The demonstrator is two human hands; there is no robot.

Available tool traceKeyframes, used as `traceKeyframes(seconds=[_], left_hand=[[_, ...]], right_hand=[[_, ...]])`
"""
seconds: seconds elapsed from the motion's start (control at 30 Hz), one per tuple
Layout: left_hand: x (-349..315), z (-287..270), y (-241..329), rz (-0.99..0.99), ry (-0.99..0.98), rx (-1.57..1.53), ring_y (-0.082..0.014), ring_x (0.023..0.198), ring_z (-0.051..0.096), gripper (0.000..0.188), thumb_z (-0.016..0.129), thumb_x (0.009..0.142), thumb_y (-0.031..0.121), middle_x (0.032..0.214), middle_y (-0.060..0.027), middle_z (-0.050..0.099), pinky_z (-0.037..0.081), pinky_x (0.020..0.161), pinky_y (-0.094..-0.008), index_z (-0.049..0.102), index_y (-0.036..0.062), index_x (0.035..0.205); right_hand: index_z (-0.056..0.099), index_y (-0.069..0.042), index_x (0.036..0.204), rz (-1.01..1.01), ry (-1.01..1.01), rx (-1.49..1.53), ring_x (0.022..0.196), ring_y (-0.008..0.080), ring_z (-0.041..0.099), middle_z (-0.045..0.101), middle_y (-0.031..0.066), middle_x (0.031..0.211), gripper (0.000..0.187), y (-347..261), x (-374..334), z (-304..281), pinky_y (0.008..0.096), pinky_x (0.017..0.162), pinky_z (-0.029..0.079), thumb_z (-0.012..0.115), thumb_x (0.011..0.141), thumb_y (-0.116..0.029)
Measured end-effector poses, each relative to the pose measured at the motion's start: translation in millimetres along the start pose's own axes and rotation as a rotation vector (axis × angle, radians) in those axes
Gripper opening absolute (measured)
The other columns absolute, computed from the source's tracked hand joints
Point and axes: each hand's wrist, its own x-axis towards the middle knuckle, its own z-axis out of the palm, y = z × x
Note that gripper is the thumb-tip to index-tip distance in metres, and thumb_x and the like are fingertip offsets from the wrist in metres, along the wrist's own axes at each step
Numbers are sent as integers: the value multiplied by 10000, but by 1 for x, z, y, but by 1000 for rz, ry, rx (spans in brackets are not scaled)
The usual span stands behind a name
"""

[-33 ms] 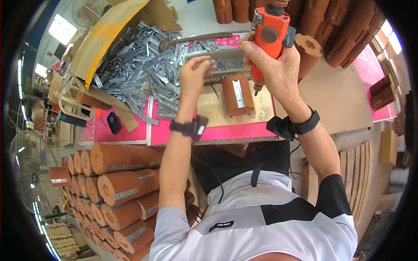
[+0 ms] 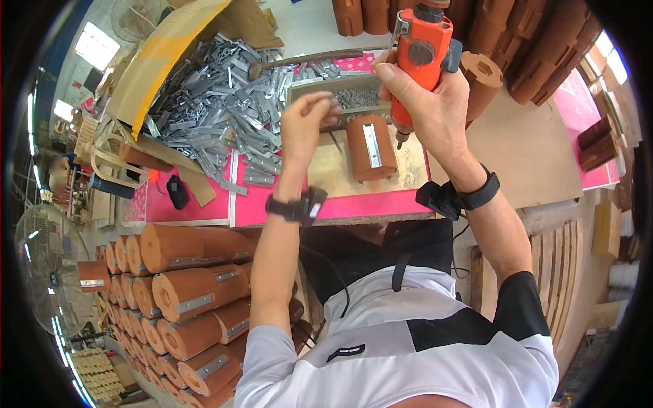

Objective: Drilling screws into metal brackets on cylindrical wooden blocks using a pneumatic drill.

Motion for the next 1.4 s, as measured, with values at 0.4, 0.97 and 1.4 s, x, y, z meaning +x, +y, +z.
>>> traceKeyframes(seconds=[0.4,0.97,1.4], left_hand=[[-94,15,-16,64,-79,156,-129,887,662,291,675,851,-19,985,-79,697,520,787,-256,646,-9,1140],[-86,22,-15,192,-122,321,-197,861,699,330,701,809,0,969,-138,701,549,736,-305,626,-22,1129],[-71,28,-14,350,-173,543,-254,837,687,279,685,803,43,911,-125,681,526,731,-357,655,18,1079]], right_hand=[[606,15,1031,-136,-59,91,682,94,622,650,37,793,252,0,-1,28,231,609,513,710,867,-146],[611,12,1005,-119,-97,94,670,94,612,644,39,801,234,1,-4,38,238,592,511,716,856,-135],[601,0,986,-124,-74,-13,691,85,604,638,23,824,246,19,0,31,239,608,507,734,854,-160]])
